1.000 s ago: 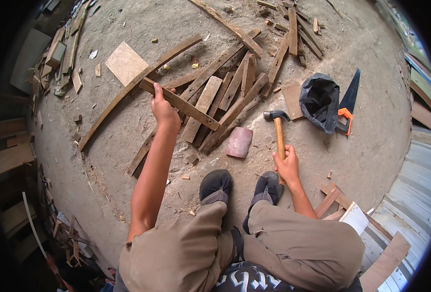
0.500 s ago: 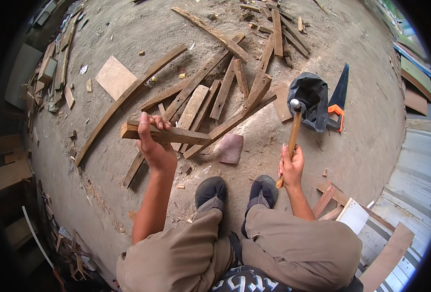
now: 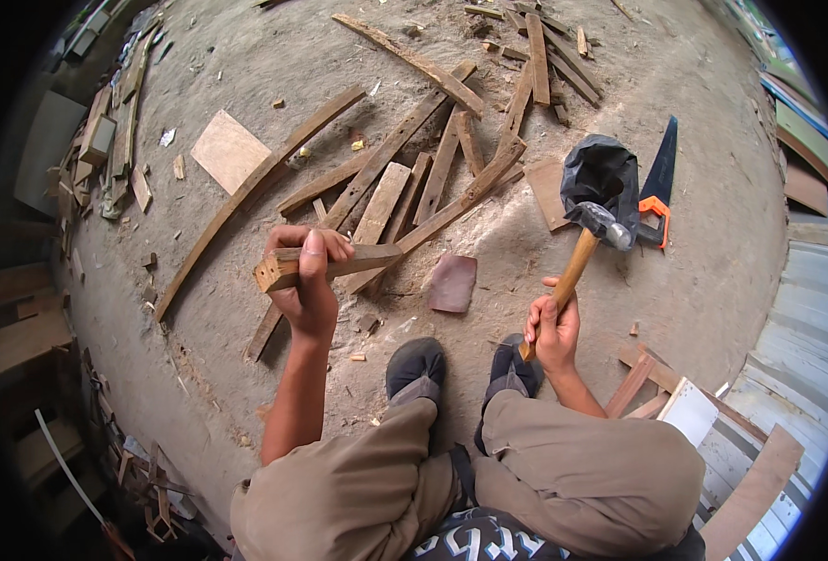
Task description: The person sits on the ground and uses a hammer to repeatedly strike and break small pieces of wood into smaller fragments. They handle the wood pieces one at a time, striking them against a small block on the ground.
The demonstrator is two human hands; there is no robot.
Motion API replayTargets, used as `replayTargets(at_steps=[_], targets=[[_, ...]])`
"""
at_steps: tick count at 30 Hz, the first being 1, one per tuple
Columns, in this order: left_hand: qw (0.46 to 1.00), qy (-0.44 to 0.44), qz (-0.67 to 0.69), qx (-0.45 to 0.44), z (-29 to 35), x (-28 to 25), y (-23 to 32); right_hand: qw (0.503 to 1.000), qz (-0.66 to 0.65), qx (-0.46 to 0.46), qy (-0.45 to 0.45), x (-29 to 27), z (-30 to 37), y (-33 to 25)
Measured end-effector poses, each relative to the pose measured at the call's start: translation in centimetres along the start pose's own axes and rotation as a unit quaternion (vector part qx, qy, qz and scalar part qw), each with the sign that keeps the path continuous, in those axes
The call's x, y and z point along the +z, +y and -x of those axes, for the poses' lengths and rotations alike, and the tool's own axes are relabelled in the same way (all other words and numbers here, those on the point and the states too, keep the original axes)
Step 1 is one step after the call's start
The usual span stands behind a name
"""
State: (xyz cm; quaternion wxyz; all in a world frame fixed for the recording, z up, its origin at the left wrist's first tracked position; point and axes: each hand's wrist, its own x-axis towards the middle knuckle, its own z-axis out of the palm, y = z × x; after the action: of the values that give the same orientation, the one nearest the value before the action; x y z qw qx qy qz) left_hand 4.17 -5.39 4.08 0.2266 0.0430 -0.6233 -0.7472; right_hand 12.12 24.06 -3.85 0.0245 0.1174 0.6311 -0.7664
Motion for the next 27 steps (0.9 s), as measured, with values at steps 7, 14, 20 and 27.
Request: replayTargets(at_steps=[7,14,20,27], targets=[[0.994,0.004,0.102,-0.033,-0.9,-0.4,-0.9,0.983,0.02,0.098,-0.154,1.9,2.1,-1.0],[0.996,0.02,0.084,-0.026,-1.2,0.9,-0.9,0.967,0.039,0.183,-0.171,3.6,0.5,-1.9],[0.997,0.035,-0.057,-0.035,-1.3,2.7,-0.4,0.961,0.219,0.022,-0.167,2.8,-2.5,-5.6],[0.997,0.028,-0.072,-0.028,-1.5,3.2,0.6,0.907,-0.076,-0.389,-0.139,7.6,-4.5,-15.9]])
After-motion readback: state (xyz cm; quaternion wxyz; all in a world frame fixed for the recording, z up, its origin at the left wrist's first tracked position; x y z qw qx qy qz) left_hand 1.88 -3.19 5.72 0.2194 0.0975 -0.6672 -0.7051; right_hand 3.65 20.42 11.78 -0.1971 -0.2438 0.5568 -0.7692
